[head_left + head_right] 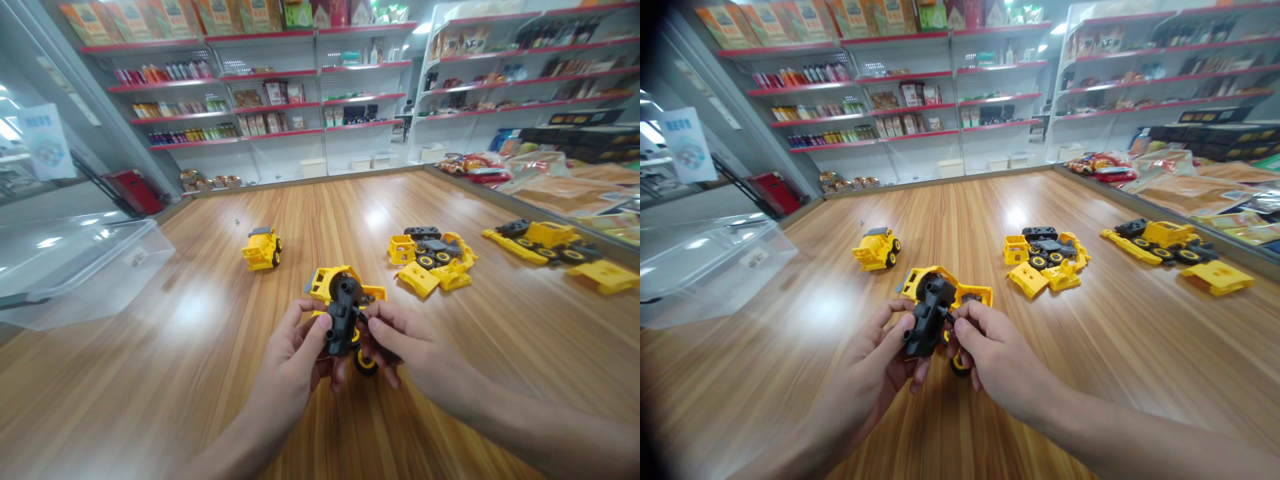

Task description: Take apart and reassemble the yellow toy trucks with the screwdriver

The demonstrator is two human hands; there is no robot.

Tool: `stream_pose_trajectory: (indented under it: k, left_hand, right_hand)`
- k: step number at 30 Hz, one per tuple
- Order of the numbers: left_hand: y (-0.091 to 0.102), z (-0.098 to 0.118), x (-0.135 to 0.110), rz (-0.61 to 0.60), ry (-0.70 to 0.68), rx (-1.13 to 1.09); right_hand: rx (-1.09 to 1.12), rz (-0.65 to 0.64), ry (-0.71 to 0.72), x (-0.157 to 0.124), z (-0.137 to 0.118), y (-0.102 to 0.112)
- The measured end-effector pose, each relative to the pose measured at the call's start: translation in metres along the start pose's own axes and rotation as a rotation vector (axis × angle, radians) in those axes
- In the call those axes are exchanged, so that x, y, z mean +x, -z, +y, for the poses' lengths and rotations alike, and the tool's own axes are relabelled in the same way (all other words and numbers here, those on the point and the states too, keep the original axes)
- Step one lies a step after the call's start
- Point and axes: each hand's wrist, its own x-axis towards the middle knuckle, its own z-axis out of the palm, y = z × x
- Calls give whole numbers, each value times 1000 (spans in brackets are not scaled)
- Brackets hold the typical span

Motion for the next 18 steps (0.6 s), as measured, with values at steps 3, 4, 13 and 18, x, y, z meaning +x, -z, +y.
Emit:
stream_pose_trajectory:
  k: [3, 4, 13, 18]
  left_hand:
    - [0, 0, 1, 18, -2, -30]
    - [0, 1, 1, 33, -11, -35]
    - [-3, 4, 2, 180, -38, -61]
    - [-2, 5, 2, 189, -30, -55]
  right_hand:
    - [-20, 19, -4, 1, -1, 2]
    - [-33, 35, -7, 2, -2, 3]
    - [-150, 257, -16, 25, -7, 29]
    - [-258, 260, 66, 24, -5, 30]
